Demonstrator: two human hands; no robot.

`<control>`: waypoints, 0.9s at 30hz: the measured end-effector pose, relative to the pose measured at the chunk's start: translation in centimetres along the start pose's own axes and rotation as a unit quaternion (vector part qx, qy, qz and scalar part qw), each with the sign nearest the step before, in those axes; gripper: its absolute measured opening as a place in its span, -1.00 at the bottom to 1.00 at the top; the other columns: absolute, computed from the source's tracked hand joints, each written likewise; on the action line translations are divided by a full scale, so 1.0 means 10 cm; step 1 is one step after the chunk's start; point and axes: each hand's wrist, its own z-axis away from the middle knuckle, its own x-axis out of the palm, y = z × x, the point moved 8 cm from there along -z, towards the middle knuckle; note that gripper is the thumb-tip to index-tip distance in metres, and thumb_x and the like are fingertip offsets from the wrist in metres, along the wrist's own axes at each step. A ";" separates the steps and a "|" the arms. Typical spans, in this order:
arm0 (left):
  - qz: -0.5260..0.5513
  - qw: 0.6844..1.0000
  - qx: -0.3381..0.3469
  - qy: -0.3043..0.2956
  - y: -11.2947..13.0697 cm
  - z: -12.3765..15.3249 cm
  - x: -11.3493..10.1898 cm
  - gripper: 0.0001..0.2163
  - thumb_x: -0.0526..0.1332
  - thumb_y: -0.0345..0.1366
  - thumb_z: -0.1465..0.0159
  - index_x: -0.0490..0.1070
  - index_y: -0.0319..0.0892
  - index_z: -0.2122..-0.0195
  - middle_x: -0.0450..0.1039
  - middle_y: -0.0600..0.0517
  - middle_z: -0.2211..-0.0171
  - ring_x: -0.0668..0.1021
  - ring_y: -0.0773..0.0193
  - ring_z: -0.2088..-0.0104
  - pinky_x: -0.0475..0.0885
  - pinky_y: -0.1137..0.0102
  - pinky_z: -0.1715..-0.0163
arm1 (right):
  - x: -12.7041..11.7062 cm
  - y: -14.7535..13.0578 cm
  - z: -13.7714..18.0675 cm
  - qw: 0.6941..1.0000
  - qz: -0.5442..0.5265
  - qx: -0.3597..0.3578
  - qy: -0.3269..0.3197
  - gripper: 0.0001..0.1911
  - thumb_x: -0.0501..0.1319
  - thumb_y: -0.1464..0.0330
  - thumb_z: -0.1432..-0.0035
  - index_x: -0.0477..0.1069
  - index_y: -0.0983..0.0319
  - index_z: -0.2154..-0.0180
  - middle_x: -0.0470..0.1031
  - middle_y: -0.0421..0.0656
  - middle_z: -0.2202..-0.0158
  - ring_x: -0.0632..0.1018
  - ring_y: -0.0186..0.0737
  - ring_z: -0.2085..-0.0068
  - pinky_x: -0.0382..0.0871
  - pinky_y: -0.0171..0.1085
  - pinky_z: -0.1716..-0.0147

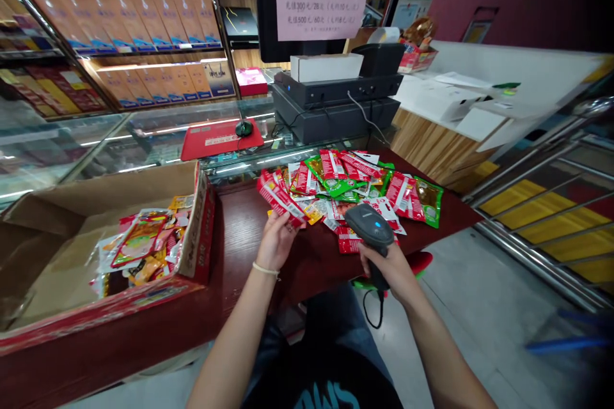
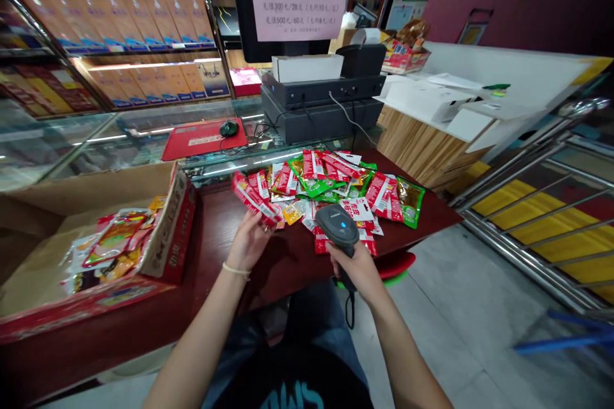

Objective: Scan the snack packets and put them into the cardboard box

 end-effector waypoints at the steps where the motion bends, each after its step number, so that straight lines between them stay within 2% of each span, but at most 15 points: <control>1: 0.009 1.000 0.009 0.012 0.03 -0.03 -0.02 -0.80 0.35 -0.32 -0.12 0.47 -0.15 0.21 0.56 0.03 0.22 0.58 0.33 0.24 0.49 0.41 0.18 | 0.03 -0.04 -0.04 1.000 0.010 -0.009 -0.008 -0.60 0.33 0.06 -0.03 0.30 0.20 0.56 0.33 -0.24 0.70 0.35 -0.32 0.66 0.26 -0.30 0.62; 4: 0.018 0.998 0.030 0.054 0.14 -0.13 -0.08 -0.80 0.40 -0.34 -0.06 0.48 -0.24 0.30 0.57 -0.01 0.29 0.60 0.35 0.29 0.49 0.46 0.22 | 0.16 -0.22 -0.22 0.998 0.028 -0.039 -0.031 -0.62 0.31 0.08 -0.07 0.29 0.20 0.52 0.32 -0.27 0.72 0.33 -0.34 0.69 0.23 -0.32 0.64; 9: 0.002 0.988 0.103 0.116 0.34 -0.33 -0.28 -0.68 0.46 -0.32 0.03 0.48 -0.26 0.25 0.59 -0.02 0.29 0.62 0.28 0.28 0.50 0.36 0.13 | 0.51 -0.48 -0.49 0.998 -0.041 -0.047 -0.032 -0.63 0.34 0.09 0.00 0.26 0.17 0.38 0.34 -0.33 0.64 0.33 -0.37 0.70 0.23 -0.36 0.71; 13: -0.018 0.976 0.143 0.165 0.35 -0.47 -0.62 -0.67 0.45 -0.24 0.05 0.46 -0.29 0.31 0.57 -0.02 0.39 0.62 0.23 0.31 0.51 0.30 0.15 | 0.87 -0.48 -0.55 0.994 -0.062 -0.043 -0.079 -0.59 0.34 0.11 -0.01 0.21 0.15 0.24 0.32 -0.40 0.63 0.31 -0.39 0.71 0.22 -0.40 0.73; 16: -0.020 0.972 0.157 0.174 0.37 -0.52 -0.80 -0.70 0.44 -0.22 0.05 0.43 -0.29 0.40 0.54 0.00 0.46 0.60 0.26 0.31 0.50 0.26 0.12 | 1.06 -0.39 -0.56 0.991 -0.048 -0.032 -0.118 -0.55 0.33 0.11 -0.03 0.19 0.13 0.17 0.31 -0.43 0.64 0.29 -0.40 0.73 0.18 -0.42 0.76; 19: -0.009 0.970 0.166 0.175 0.41 -0.52 -0.85 -0.71 0.44 -0.23 0.05 0.42 -0.28 0.42 0.52 0.02 0.45 0.59 0.29 0.31 0.49 0.26 0.11 | 1.15 -0.31 -0.59 0.990 -0.014 -0.024 -0.138 -0.61 0.31 0.09 -0.04 0.22 0.15 0.26 0.30 -0.41 0.67 0.30 -0.39 0.74 0.15 -0.42 0.77; 23: -0.006 0.970 0.156 0.186 0.42 -0.51 -0.87 -0.71 0.44 -0.26 0.05 0.45 -0.28 0.37 0.52 0.01 0.39 0.56 0.34 0.33 0.50 0.35 0.18 | 1.23 -0.27 -0.61 0.988 0.018 -0.026 -0.154 -0.63 0.30 0.06 -0.04 0.24 0.18 0.43 0.28 -0.36 0.70 0.30 -0.39 0.74 0.15 -0.39 0.77; 27: -0.011 0.971 0.150 0.188 0.40 -0.52 -0.87 -0.72 0.44 -0.27 0.06 0.45 -0.29 0.39 0.51 0.01 0.42 0.56 0.34 0.35 0.50 0.37 0.19 | 1.23 -0.28 -0.62 0.988 0.026 -0.030 -0.152 -0.65 0.29 0.07 -0.06 0.26 0.18 0.42 0.27 -0.35 0.70 0.30 -0.38 0.74 0.16 -0.38 0.76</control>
